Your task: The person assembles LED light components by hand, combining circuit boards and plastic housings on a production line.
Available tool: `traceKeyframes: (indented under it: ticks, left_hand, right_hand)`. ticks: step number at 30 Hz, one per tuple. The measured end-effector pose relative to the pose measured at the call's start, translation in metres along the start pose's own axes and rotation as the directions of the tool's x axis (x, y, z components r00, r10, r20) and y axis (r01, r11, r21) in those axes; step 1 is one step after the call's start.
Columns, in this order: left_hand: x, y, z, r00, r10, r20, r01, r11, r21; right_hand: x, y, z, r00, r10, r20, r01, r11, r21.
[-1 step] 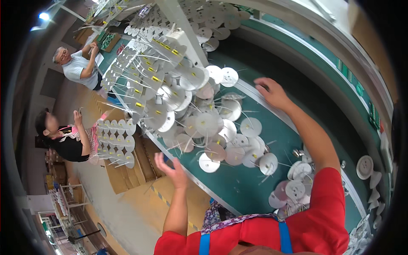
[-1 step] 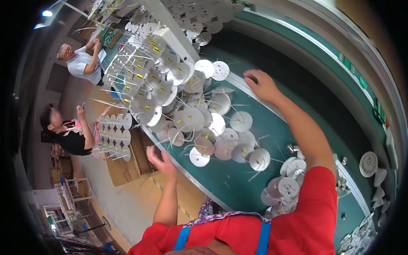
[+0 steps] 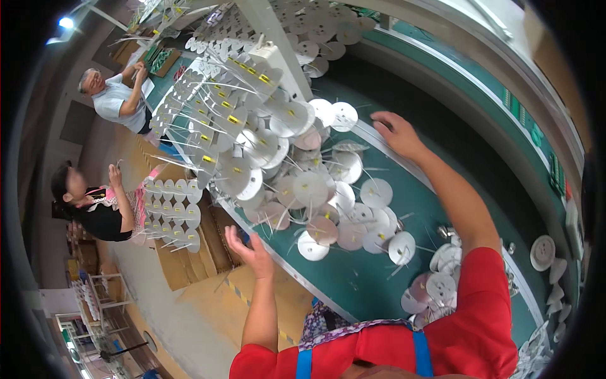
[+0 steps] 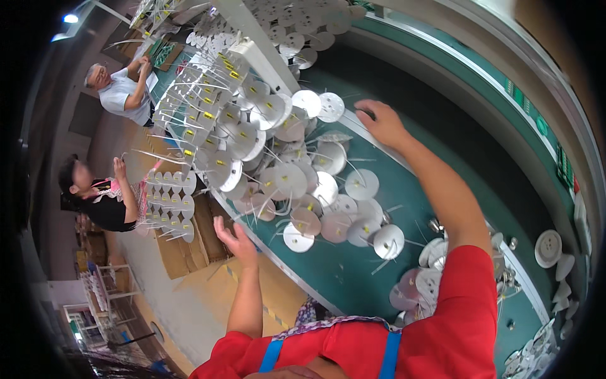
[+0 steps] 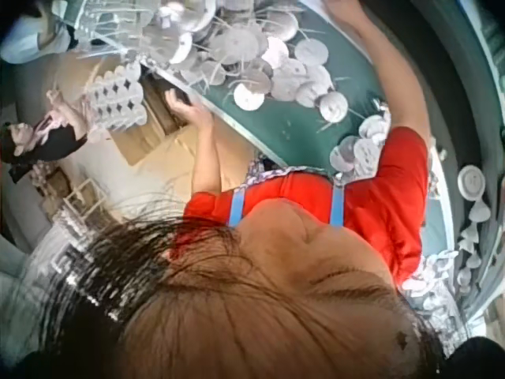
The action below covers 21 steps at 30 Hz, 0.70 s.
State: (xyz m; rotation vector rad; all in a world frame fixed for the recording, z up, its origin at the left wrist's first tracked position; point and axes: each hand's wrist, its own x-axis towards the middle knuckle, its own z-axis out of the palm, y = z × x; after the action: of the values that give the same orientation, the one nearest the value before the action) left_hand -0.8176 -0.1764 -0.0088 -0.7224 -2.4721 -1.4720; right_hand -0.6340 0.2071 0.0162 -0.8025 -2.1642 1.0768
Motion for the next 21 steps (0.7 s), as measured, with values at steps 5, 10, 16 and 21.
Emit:
traceKeyframes:
  ticks: [5, 10, 16, 21]
  left_hand:
    - [0.053, -0.042, 0.009, 0.958, -0.218, 0.185, 0.273, 0.891, -0.363]
    - [0.043, -0.013, 0.028, 0.953, -0.243, 0.184, 0.289, 0.911, -0.294]
    - [0.01, 0.017, 0.052, 0.955, -0.111, 0.275, 0.251, 0.796, -0.551]
    - [-0.027, 0.025, 0.068, 0.899, -0.069, 0.433, 0.253, 0.888, -0.383]
  right_hand:
    - [0.085, -0.006, 0.093, 0.994, -0.104, -0.033, 0.101, 0.991, -0.091]
    - [0.111, -0.019, 0.106, 0.928, 0.203, 0.313, -0.223, 0.974, 0.03]
    - [0.102, -0.016, 0.098, 0.786, 0.095, 0.611, -0.121, 0.993, 0.002]
    - [0.07, -0.009, 0.08, 0.657, 0.139, 0.741, -0.12, 0.99, -0.079]
